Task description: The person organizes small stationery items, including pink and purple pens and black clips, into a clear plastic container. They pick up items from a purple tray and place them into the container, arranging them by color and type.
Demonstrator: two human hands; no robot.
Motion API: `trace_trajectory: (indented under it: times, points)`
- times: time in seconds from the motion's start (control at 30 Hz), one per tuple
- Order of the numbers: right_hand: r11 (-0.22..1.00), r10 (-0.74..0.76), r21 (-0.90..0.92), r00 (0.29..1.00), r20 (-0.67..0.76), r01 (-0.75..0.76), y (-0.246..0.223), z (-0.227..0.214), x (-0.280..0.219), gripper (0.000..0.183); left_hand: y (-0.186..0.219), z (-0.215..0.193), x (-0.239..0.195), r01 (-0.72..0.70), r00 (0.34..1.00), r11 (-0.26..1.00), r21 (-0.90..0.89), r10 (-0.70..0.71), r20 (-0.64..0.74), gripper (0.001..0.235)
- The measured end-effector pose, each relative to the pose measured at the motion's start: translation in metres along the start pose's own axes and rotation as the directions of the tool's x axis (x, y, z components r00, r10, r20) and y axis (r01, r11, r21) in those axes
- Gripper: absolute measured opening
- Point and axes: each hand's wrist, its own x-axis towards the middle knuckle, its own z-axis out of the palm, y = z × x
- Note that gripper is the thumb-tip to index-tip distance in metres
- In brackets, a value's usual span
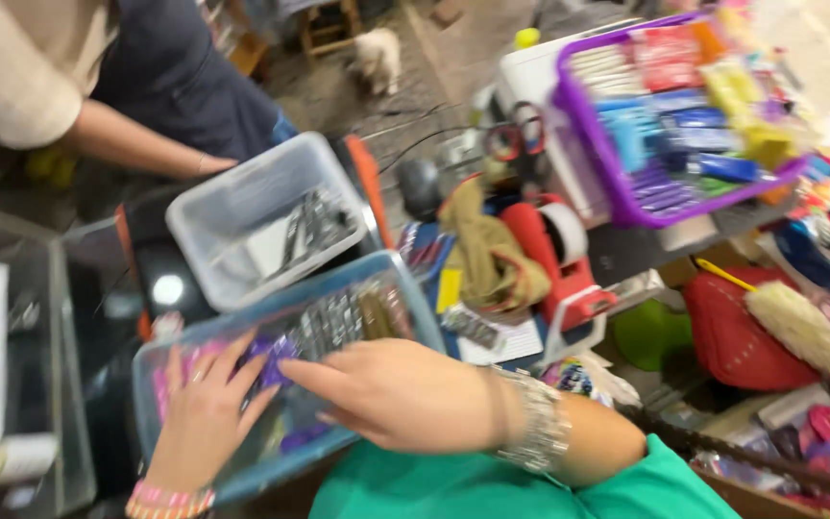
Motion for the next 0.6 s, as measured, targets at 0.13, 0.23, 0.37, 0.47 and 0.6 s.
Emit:
trace_trajectory:
  times: [0.13,0.23,0.37,0.47,0.6]
  points:
    - [0.988,0.155,0.057,0.966,-0.209,-0.147,0.015,-0.078,-0.11,0.045,-0.011,0.039,-0.013,0.006,0.999,0.998,0.058,-0.004,-0.049,0.046]
    - [0.826,0.47,-0.06,0.744,-0.475,-0.561,0.059,-0.114,-0.192,0.04,-0.014,0.052,-0.018,0.112,0.994,0.991,0.079,-0.111,-0.013,0.05]
    - [0.625,0.521,-0.244,0.629,-0.577,-0.742,0.126,-0.165,-0.26,0.031,-0.017,0.07,-0.026,0.195,0.979,0.978,0.071,-0.19,-0.069,0.049]
    - [0.646,0.522,-0.331,0.715,-0.466,-0.687,0.158,-0.2,-0.27,0.028,-0.021,0.079,-0.028,0.197,0.978,0.973,0.116,-0.187,-0.09,0.055]
    - [0.573,0.612,-0.554,0.764,-0.201,-0.605,0.187,-0.228,-0.266,0.034,-0.048,0.12,-0.047,0.192,0.973,0.931,0.309,-0.222,0.065,0.072]
